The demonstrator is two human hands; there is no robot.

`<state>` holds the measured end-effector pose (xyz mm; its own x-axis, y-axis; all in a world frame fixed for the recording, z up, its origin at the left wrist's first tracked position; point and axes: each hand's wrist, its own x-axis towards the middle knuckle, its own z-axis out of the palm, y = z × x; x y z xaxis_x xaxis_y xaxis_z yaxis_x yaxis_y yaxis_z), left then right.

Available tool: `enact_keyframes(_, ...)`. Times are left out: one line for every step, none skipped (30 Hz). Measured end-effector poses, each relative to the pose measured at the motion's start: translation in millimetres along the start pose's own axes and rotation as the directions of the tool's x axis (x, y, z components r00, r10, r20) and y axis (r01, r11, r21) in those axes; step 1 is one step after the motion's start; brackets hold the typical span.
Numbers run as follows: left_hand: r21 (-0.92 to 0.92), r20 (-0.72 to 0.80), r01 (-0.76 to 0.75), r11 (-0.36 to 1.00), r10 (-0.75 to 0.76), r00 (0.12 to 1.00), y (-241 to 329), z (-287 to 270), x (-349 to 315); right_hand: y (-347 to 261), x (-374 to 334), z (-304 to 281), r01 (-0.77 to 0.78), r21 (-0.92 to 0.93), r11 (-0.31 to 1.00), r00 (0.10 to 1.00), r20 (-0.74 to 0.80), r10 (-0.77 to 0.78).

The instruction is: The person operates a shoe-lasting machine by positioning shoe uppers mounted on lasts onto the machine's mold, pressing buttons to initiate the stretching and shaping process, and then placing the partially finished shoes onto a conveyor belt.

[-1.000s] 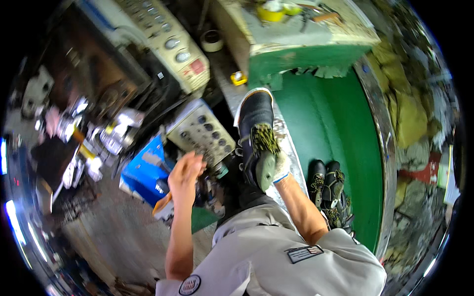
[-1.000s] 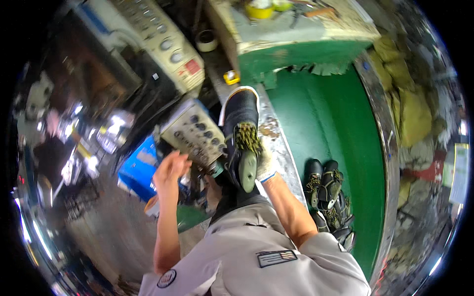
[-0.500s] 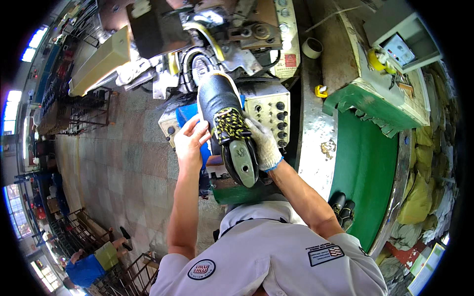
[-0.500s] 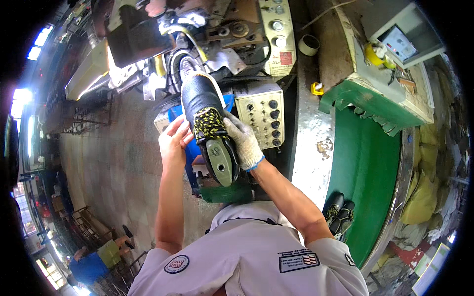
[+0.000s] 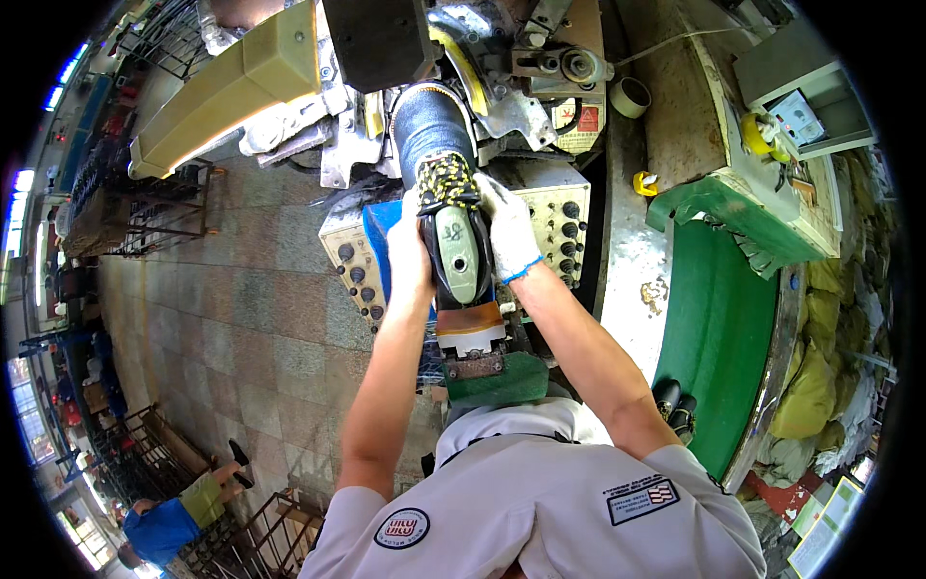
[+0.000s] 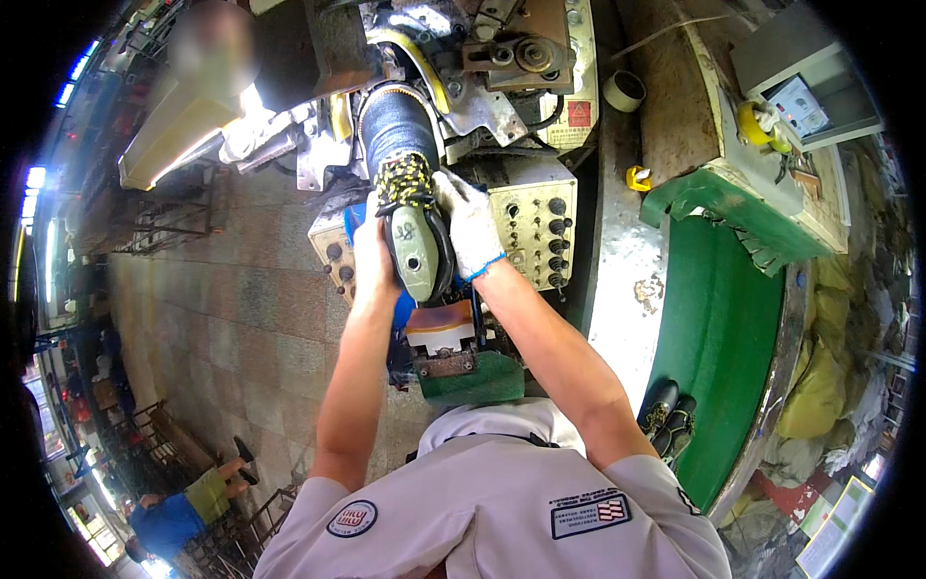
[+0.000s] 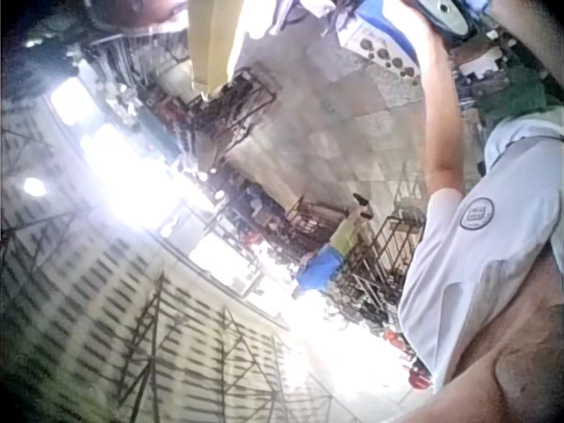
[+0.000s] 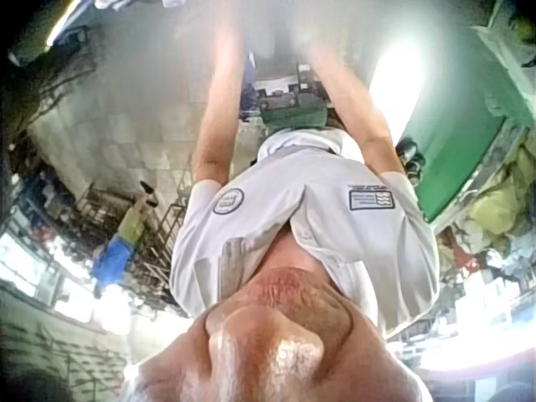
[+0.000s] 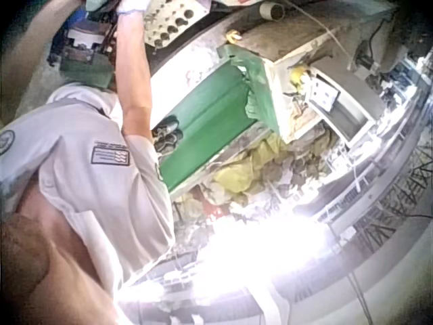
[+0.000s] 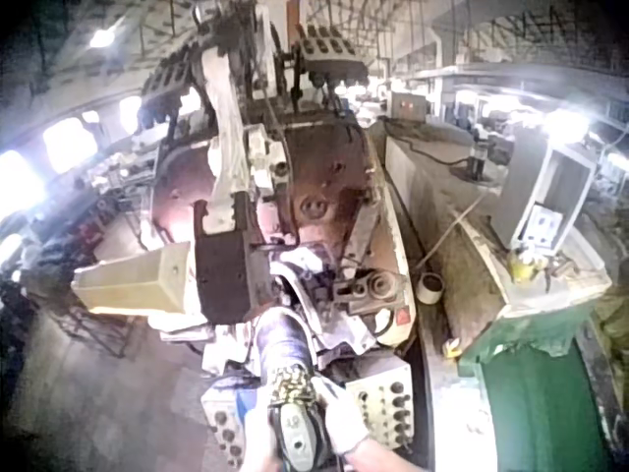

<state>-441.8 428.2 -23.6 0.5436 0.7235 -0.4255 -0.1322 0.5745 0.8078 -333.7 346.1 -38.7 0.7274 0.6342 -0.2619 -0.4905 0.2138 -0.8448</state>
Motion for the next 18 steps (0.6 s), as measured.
enact_keyframes(-0.068,-0.025,0.069,0.995,-0.071,0.997,-6,1,0,0,-1,0,0.037,-0.044,0.998,0.999,0.013,-0.036)
enact_keyframes(-0.138,-0.045,0.136,0.981,-0.143,0.989,-10,0,1,0,-2,1,0.074,-0.087,0.993,0.997,0.028,-0.071)
enact_keyframes(-0.179,0.007,0.164,0.97,-0.166,0.986,-11,-2,1,1,-3,1,0.111,-0.13,0.985,0.993,0.044,-0.106)
enact_keyframes(-0.154,0.034,0.166,0.974,-0.163,0.986,-8,-4,3,0,-3,3,0.109,-0.144,0.984,0.994,0.028,-0.106)
enact_keyframes(-0.129,0.06,0.168,0.977,-0.161,0.985,-5,-8,5,0,-3,6,0.106,-0.157,0.982,0.994,0.012,-0.106)
enact_keyframes(-0.103,0.086,0.168,0.98,-0.16,0.983,-2,-10,7,-1,-3,8,0.103,-0.17,0.98,0.994,-0.004,-0.106)
enact_keyframes(-0.085,0.068,0.148,0.985,-0.142,0.988,2,-9,9,-7,-5,13,0.091,-0.274,0.957,0.996,0.002,-0.094)
enact_keyframes(-0.059,0.059,0.147,0.987,-0.144,0.988,1,-13,12,-5,-5,14,0.077,-0.246,0.966,0.997,-0.012,-0.082)
enact_keyframes(-0.034,0.051,0.147,0.989,-0.145,0.988,-2,-18,15,-1,-5,15,0.063,-0.217,0.974,0.997,-0.025,-0.07)
enact_keyframes(-0.01,0.048,0.147,0.989,-0.147,0.988,-2,-19,18,1,-4,15,0.053,-0.191,0.98,0.997,-0.042,-0.062)
enact_keyframes(-0.011,0.055,0.121,0.993,-0.121,0.991,-2,-19,18,4,-4,17,-0.026,-0.042,0.999,0.997,-0.068,0.024)
enact_keyframes(0.012,0.04,0.115,0.993,-0.115,0.993,-3,-18,19,5,-2,15,-0.044,-0.001,0.999,0.998,-0.054,0.044)
enact_keyframes(0.036,0.022,0.109,0.993,-0.109,0.994,-1,-14,16,6,0,13,-0.064,0.041,0.997,0.997,-0.038,0.066)
enact_keyframes(0.059,0.005,0.103,0.993,-0.103,0.995,2,-10,14,7,1,10,-0.085,0.082,0.993,0.996,-0.022,0.087)
enact_keyframes(0.032,0.001,0.133,0.991,-0.133,0.991,5,-5,10,9,2,8,-0.092,0.093,0.991,0.995,-0.024,0.095)
enact_keyframes(0.044,-0.004,0.13,0.99,-0.13,0.991,5,-7,10,10,2,8,-0.099,0.095,0.99,0.995,-0.021,0.102)
enact_keyframes(0.055,-0.009,0.129,0.99,-0.128,0.992,4,-9,12,11,2,9,-0.106,0.098,0.99,0.994,-0.017,0.108)
enact_keyframes(0.066,-0.014,0.127,0.99,-0.126,0.992,3,-11,12,13,2,9,-0.114,0.1,0.989,0.993,-0.013,0.115)
